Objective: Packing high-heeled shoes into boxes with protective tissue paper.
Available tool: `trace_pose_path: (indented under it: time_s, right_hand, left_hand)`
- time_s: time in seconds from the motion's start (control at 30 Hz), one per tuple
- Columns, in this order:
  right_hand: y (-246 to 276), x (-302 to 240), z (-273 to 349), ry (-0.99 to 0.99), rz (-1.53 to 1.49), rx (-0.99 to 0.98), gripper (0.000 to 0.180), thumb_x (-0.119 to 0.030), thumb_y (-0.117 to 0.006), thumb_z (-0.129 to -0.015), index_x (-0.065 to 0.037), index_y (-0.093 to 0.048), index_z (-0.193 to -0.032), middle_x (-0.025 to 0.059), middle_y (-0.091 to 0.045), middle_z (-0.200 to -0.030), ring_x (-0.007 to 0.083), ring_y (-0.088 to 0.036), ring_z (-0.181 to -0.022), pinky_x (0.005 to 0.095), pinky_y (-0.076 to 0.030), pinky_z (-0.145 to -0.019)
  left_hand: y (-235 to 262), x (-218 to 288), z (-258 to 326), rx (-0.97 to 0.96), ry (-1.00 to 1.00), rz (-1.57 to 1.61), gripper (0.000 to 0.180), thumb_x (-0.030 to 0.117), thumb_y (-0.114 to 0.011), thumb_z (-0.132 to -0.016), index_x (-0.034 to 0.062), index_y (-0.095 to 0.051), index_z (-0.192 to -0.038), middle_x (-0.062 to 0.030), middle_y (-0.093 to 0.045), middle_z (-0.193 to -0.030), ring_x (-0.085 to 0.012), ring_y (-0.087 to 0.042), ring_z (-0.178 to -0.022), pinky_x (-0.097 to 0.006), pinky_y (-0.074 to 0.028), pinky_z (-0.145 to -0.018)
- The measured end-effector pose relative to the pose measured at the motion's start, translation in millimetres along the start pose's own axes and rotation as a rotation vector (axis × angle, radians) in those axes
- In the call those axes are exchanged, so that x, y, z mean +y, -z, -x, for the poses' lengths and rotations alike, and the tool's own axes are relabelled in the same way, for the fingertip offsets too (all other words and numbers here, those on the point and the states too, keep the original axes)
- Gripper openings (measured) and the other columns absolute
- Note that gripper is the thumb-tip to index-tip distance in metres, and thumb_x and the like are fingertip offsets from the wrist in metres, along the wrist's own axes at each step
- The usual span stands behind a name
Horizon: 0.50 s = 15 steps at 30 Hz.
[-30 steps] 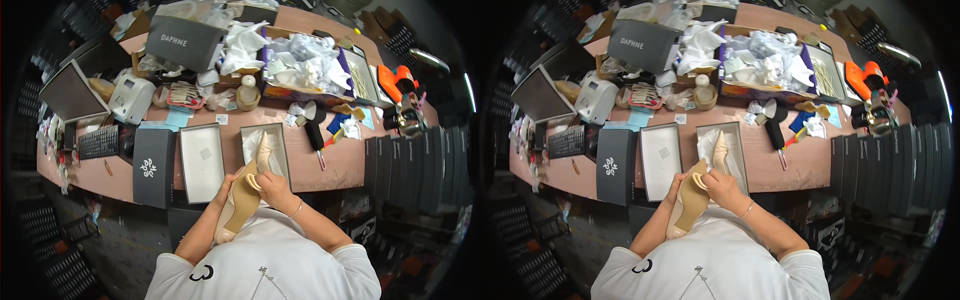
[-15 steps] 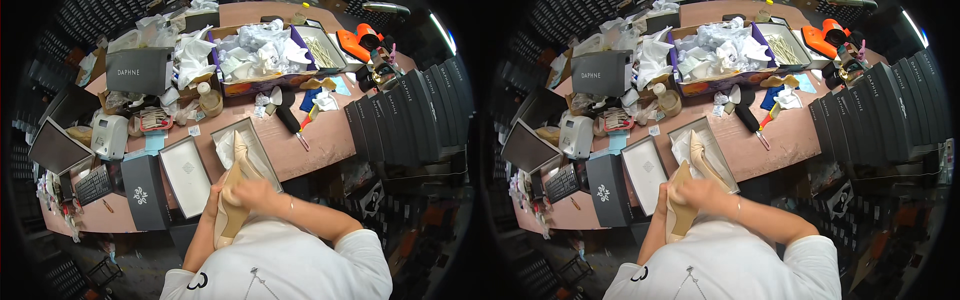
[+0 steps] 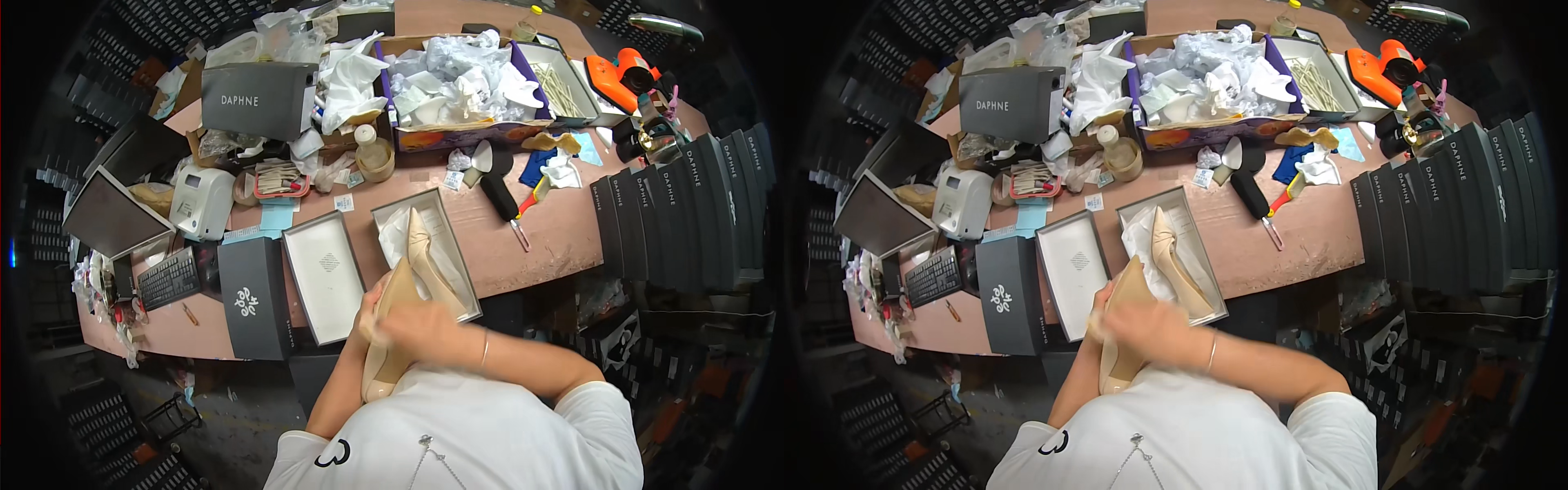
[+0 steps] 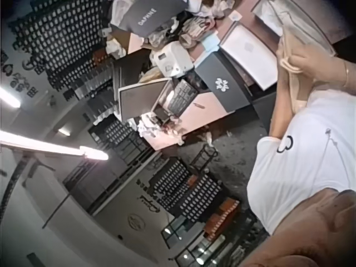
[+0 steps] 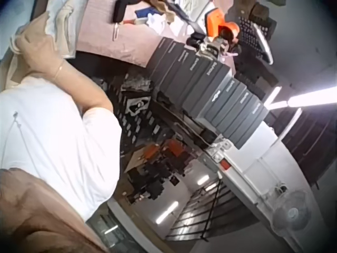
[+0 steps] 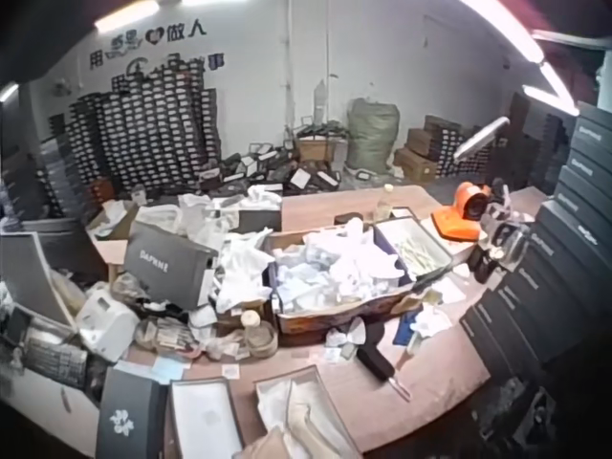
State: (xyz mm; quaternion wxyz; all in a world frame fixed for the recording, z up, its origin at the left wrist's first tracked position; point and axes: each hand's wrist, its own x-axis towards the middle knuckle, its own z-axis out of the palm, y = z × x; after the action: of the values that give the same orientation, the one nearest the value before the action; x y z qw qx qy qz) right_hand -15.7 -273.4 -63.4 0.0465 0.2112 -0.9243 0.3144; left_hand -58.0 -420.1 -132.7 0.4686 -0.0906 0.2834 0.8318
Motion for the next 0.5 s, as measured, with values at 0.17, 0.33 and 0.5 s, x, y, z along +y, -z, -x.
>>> trace_pose_path:
  time_s: [0.17, 0.33, 0.5]
  right_hand:
    - [23, -1, -14, -0.402, -0.011, -0.274, 0.011, -0.012, -0.065, -0.074, -0.011, -0.056, -0.079, 0.0058, -0.059, -0.072, 0.0282, -0.061, -0.060, 0.0373, -0.052, -0.055]
    - [-1, 15, 29, -0.001, 0.072, 0.064, 0.005, -0.017, -0.059, -0.082, -0.013, -0.056, -0.083, 0.0026, -0.054, -0.068, 0.0211, -0.062, -0.058, 0.0336, -0.048, -0.046]
    - [19, 1, 44, 0.224, -0.045, -0.024, 0.011, -0.015, -0.061, -0.079, -0.014, -0.054, -0.088, 0.0018, -0.051, -0.068, 0.0202, -0.061, -0.062, 0.0340, -0.049, -0.049]
  left_hand:
    - [-5, 5, -3, -0.028, -0.044, -0.095, 0.057, 0.042, -0.036, -0.096, 0.0092, -0.035, -0.143, -0.0129, -0.057, -0.119, -0.0238, -0.060, -0.105, -0.036, -0.052, -0.088]
    - [5, 2, -9, -0.070, 0.126, -0.080, 0.067, 0.050, -0.029, -0.095, 0.0069, -0.030, -0.147, -0.0218, -0.062, -0.104, -0.0278, -0.064, -0.096, -0.038, -0.052, -0.087]
    - [6, 5, -13, -0.058, 0.080, -0.061, 0.067, 0.048, -0.029, -0.095, 0.0051, -0.028, -0.147, -0.0227, -0.062, -0.105, -0.0335, -0.065, -0.091, -0.044, -0.054, -0.082]
